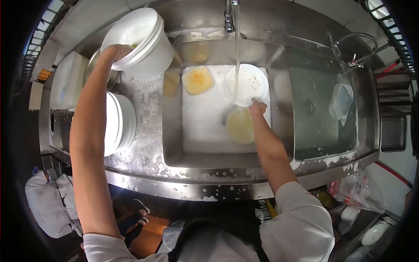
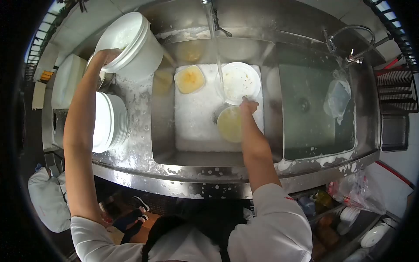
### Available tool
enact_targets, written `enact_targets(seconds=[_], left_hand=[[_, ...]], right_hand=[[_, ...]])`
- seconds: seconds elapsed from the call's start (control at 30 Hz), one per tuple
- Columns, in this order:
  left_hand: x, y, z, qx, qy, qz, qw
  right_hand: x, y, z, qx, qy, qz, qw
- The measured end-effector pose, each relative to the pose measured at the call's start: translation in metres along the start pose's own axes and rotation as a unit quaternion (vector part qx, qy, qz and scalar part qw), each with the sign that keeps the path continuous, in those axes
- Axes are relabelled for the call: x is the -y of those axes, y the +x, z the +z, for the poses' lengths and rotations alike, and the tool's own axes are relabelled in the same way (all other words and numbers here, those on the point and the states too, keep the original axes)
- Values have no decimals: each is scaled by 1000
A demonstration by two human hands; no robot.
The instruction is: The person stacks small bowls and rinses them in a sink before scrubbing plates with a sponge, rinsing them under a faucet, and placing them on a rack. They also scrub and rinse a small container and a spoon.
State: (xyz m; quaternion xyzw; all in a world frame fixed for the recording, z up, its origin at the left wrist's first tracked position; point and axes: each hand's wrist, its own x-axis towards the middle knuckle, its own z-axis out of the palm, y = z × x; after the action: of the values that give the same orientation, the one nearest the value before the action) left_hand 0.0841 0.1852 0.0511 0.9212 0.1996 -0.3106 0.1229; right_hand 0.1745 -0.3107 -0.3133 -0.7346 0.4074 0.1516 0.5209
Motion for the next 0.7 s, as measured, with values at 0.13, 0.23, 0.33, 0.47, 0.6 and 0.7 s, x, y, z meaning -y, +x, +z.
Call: enact_targets(seconds=[0.13, 0.23, 0.33, 0.47, 0.6, 0.7], left_hand=[[-8, -16, -1, -117, -88, 21, 989], [-14, -36, -4, -436, -172, 25, 883], [-109, -110, 24, -582, -357, 114, 721], [-197, -115, 155, -407, -325, 108, 847], [-270, -83, 299, -465, -60, 200, 860], [-271, -54, 285, -537, -241, -2, 809]], right_hand=[[-6, 22, 38, -14, 46, -57, 997], [9, -16, 51, 25, 251, 10, 968], [-5, -33, 60, 253, 460, 77, 847], [35, -106, 5, 309, 240, 37, 919], [53, -155, -29, 178, 14, -233, 956], [60, -191, -76, 229, -26, -292, 928]])
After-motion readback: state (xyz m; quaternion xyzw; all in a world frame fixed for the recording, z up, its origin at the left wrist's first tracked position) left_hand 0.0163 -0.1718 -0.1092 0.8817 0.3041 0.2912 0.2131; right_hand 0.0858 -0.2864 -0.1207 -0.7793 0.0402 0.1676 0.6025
